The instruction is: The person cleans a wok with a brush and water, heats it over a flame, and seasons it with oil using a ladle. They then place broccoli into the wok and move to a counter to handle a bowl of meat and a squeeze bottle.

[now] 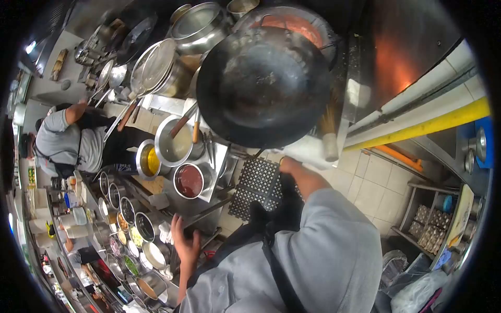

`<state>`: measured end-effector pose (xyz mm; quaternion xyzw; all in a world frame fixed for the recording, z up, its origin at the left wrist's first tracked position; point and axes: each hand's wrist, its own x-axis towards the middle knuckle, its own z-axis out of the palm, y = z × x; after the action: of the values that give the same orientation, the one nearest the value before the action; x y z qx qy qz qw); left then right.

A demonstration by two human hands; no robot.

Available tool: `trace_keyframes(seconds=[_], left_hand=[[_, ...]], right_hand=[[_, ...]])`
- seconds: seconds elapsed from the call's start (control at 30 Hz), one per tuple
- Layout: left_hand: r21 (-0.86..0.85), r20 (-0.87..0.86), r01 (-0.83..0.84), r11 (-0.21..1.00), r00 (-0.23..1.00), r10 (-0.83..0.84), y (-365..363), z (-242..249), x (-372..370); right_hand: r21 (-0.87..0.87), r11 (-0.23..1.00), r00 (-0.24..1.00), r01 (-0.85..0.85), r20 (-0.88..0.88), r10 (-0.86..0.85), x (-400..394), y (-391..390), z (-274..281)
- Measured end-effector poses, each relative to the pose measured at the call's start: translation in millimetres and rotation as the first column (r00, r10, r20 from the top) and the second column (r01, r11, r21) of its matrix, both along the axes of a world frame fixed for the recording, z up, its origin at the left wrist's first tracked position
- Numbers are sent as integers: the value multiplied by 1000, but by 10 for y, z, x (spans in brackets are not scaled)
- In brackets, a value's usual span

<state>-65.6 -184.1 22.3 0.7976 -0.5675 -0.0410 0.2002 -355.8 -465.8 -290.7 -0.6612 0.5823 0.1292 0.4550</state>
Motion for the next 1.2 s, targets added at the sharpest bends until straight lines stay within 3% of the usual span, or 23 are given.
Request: trace_keyframes(seconds=[0.03, 0.07, 0.13, 0.23, 0.3, 0.33, 0.37, 0.43, 0.47, 0.5, 0.57, 0.63, 0.7, 0.77, 0.83, 0.9, 1.03, 1.1, 1.17, 1.2], left_hand=[[-25, -100, 101, 995, 990, -103, -307, 61, -116], [-34, -82, 234, 972, 968, -236, -609, 81, -351], [-97, -46, 452, 887, 888, -457, -1257, 93, -567], [-160, -41, 660, 734, 738, -673, -1986, 41, -887], [-85, -17, 751, 655, 656, -755, -2290, -119, -981], [-26, 7, 769, 638, 639, -769, -2424, -197, -986], [-40, 10, 772, 634, 635, -772, -2483, -263, -978], [113, 30, 822, 558, 558, -829, -2559, -352, -956], [-39, 69, 837, 546, 547, -834, -2631, -313, -1010], [-51, 73, 838, 543, 546, -835, -2745, -96, -1089], [16, 135, 868, 496, 490, -861, -3092, 446, -1282], [8, 142, 871, 491, 485, -863, -3484, 447, -1373], [-74, 109, 892, 446, 452, -886, -3865, 115, -1390], [-134, 126, 882, 451, 467, -875, -4173, -269, -1401], [-156, 139, 884, 440, 461, -876, -4421, -580, -1385], [-201, 165, 892, 405, 439, -883, -4585, -749, -1396], [-222, 162, 890, 398, 436, -885, -4682, -849, -1382], [-245, 143, 882, 402, 443, -885, -4698, -880, -1410], [-259, 130, 877, 404, 446, -886, -4694, -909, -1353], [-232, 112, 880, 415, 448, -887, -4697, -906, -1368]], right_hand=[[1, 998, 990, -69, -124, 69, 74, 173, 293], [-58, 998, 995, -8, -98, 2, -99, 407, 642], [-288, 958, 992, -3, -123, -34, -105, 707, 659], [-400, 914, 998, -67, -17, 66, -398, 929, 723], [-387, 918, 980, -87, 133, 149, -612, 1004, 1203], [-241, 959, 962, -148, 191, 197, -758, 1052, 971], [-168, 979, 968, -118, 201, 151, -880, 1112, 819], [-14, 1000, 987, -5, 159, 7, -1164, 1219, 735], [17, 999, 990, 42, 131, -44, -1280, 1227, 761], [47, 995, 990, 91, 102, -95, -1394, 1233, 796], [-52, 976, 978, 210, 24, -209, -1618, 1258, 930], [-23, 988, 986, 156, -60, -157, -1677, 1236, 1039], [-14, 994, 984, 109, -140, -110, -1624, 1100, 1131], [-67, 971, 973, 230, 24, -229, -1478, 993, 1220], [-33, 964, 964, 262, 51, -261, -1125, 718, 1705], [61, 958, 941, 280, 178, -286, -848, 470, 1840], [-59, 986, 931, 157, 343, -128, -303, 108, 1827], [-6, 1000, 922, -15, 388, 16, 67, -125, 1822], [-137, 960, 831, -242, 482, 278, 532, -300, 1562], [201, 957, 855, -209, 513, 78, 871, -415, 1482]])
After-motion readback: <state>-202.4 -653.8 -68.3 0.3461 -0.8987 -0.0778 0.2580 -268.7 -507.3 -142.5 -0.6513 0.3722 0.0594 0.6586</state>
